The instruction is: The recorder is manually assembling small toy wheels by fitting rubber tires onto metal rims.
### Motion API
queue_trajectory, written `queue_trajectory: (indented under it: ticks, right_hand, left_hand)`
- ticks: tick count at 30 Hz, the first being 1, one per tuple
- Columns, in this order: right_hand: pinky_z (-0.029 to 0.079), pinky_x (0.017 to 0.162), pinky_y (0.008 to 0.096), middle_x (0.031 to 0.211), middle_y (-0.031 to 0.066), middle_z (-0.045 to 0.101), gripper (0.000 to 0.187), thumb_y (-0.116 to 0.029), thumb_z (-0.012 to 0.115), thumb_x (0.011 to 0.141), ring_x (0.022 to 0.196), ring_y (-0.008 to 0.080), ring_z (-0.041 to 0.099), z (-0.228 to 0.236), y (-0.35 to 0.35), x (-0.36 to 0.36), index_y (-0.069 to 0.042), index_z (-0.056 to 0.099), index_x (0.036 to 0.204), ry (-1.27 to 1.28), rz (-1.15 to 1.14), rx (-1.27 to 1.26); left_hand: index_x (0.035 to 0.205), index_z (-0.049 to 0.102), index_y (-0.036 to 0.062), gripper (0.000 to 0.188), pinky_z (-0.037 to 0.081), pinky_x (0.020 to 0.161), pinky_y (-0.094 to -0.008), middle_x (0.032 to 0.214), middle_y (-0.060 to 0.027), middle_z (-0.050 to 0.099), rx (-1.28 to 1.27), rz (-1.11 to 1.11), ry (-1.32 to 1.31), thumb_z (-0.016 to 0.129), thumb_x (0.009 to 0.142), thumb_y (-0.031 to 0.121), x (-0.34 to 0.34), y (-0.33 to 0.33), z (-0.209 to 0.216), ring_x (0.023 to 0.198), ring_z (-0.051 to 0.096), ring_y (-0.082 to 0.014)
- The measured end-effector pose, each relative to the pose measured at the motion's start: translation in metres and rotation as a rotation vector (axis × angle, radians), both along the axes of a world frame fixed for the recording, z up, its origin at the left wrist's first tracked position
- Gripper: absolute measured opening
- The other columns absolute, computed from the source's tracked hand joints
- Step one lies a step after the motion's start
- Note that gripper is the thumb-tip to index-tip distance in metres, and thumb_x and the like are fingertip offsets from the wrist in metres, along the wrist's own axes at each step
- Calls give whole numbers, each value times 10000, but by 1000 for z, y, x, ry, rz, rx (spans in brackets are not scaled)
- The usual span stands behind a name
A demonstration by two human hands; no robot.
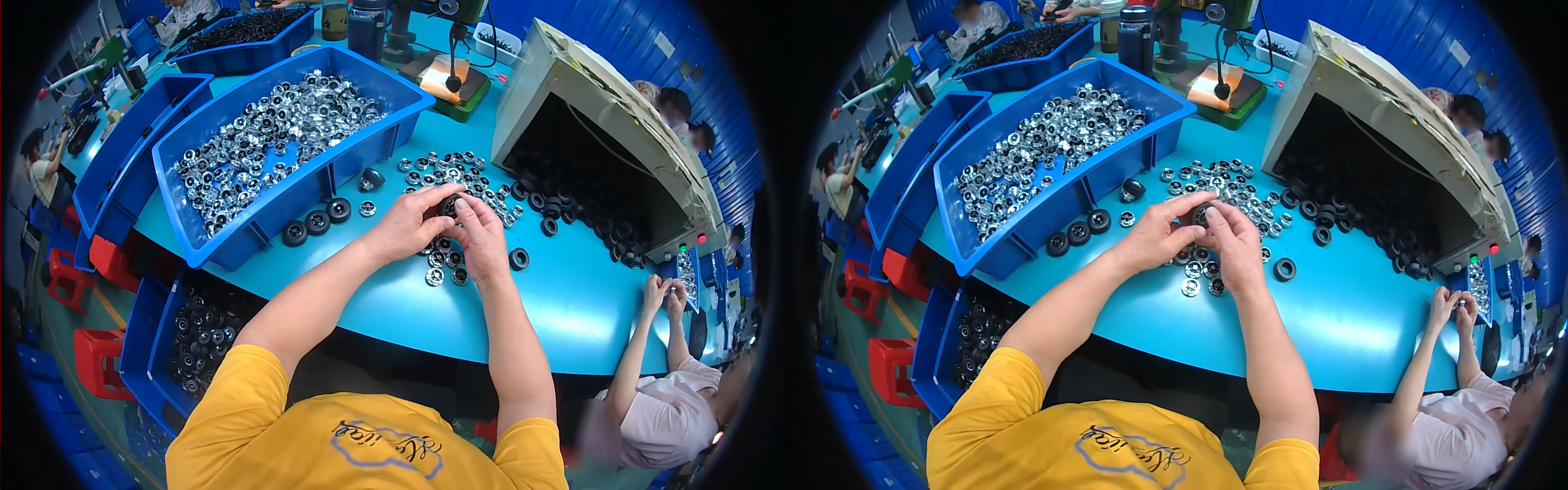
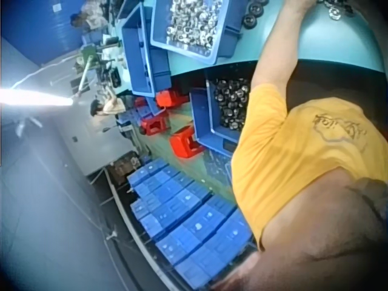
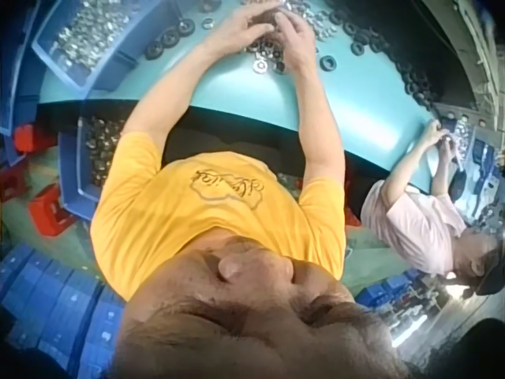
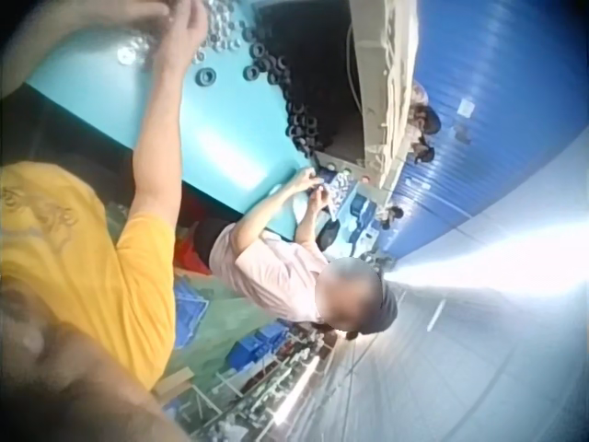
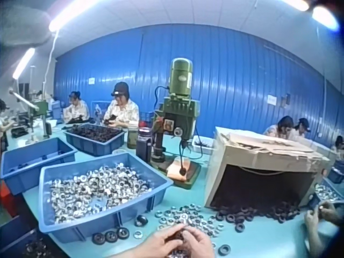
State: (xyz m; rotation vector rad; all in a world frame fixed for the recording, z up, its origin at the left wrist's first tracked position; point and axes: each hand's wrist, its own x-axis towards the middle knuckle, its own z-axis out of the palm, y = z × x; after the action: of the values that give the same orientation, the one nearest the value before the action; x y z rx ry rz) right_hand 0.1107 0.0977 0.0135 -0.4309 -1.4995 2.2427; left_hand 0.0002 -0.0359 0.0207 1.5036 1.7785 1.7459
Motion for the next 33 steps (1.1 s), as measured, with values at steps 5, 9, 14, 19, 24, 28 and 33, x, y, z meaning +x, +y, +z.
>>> queue_trajectory:
  ticks: [5,9,14,19,24,28,33]
  right_hand:
    - [587,791,296,1111,88,682,367,-206,742,940,976,157,671,0,2,1,5,622,1215,-53,-7,48]
    - [590,774,299,1036,76,679,268,-130,740,927,912,149,668,-6,3,2,-3,630,1136,-63,-46,28]
    - [591,769,303,989,68,671,218,-72,729,915,874,141,661,-8,5,3,-9,628,1098,-92,-59,108]
    - [590,798,320,1036,56,673,262,-139,732,922,932,141,663,6,15,9,-20,635,1134,-96,107,-76]
    - [594,813,332,1032,57,685,281,-132,741,907,938,147,675,17,9,11,-14,646,1144,-95,87,-34]
    - [606,785,322,973,58,696,268,-90,755,885,865,146,689,5,10,8,-7,663,1123,-118,18,17]
    - [609,750,306,970,65,701,277,-89,766,878,840,145,693,7,5,7,1,668,1120,-124,-10,43]
  left_hand:
    - [1439,541,48,562,539,789,-304,1107,-104,710,-126,-20,-132,660,890,10,4,-3,6,845,631,-154]
    - [1408,558,35,551,553,784,-328,1044,-132,730,-171,-5,-28,682,872,0,8,-3,10,848,682,-196]
    - [1345,591,28,523,564,784,-376,1064,-178,721,-29,136,344,706,835,-1,13,2,-8,910,707,-321]
    - [1346,605,56,491,549,659,-324,901,-90,713,65,7,129,699,867,9,8,2,-1,741,690,-199]
    - [1342,622,65,442,483,531,-223,773,12,642,-115,-146,-349,688,906,30,4,-4,8,615,576,-27]
    - [1346,620,60,477,526,581,-257,819,-38,700,-163,-55,-182,682,878,-7,6,-3,8,663,653,-90]
    - [1351,617,57,550,572,715,-330,968,-137,743,128,132,403,667,816,-55,3,2,-7,831,736,-231]
